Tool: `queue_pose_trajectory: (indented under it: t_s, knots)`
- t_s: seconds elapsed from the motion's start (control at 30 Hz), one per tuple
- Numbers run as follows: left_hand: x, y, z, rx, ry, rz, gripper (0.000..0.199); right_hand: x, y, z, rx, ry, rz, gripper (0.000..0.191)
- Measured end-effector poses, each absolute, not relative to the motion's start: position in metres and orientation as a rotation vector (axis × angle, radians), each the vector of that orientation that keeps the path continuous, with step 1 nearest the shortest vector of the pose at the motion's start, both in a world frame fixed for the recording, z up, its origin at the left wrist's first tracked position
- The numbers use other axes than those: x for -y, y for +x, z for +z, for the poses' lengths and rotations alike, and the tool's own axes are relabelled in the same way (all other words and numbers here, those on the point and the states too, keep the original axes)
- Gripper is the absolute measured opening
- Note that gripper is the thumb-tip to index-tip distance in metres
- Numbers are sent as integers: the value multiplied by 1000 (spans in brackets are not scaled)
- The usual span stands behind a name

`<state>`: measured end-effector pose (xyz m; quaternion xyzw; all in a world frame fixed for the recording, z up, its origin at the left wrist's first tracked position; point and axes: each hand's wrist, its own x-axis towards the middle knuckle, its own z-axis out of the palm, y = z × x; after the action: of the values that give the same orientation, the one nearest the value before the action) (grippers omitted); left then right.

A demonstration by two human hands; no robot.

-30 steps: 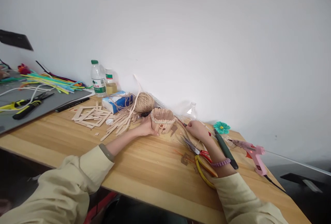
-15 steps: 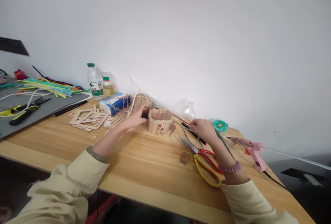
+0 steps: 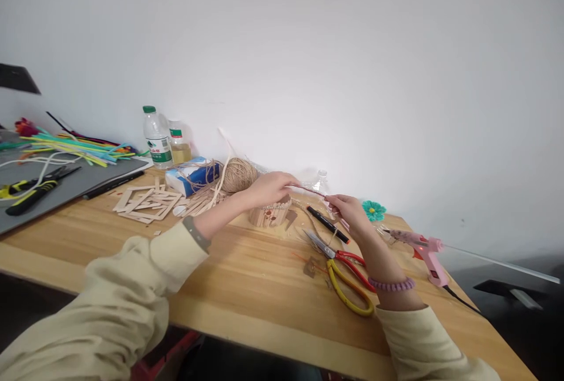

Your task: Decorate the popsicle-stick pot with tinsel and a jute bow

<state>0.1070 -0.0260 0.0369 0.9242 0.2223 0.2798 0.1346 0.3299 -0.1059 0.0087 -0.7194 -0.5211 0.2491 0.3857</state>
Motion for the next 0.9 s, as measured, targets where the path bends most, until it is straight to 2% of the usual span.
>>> queue_pose_trajectory:
  t_s: [0.13,0.3,0.37,0.5,0.73,0.9]
  knots:
    - [21,151,41,-392,2790,601,46,106,323,12,1252,-1665,782,29]
    - [10,188,35,-390,2847,454,23,113,317,15,1203,-1538,855,17]
    - [2,194,31,-434,2856,399,22,117,318,16,1190,-1540,846,16]
    - [-12,191,26,-481,2861,296,33,127,326,21,1202,-1624,763,15]
    - [-10,186,24,-474,2877,245,29,138,337,29,1306,-1827,447,15]
    - [2,194,32,-429,2869,345,26,143,327,35,1397,-1744,410,22]
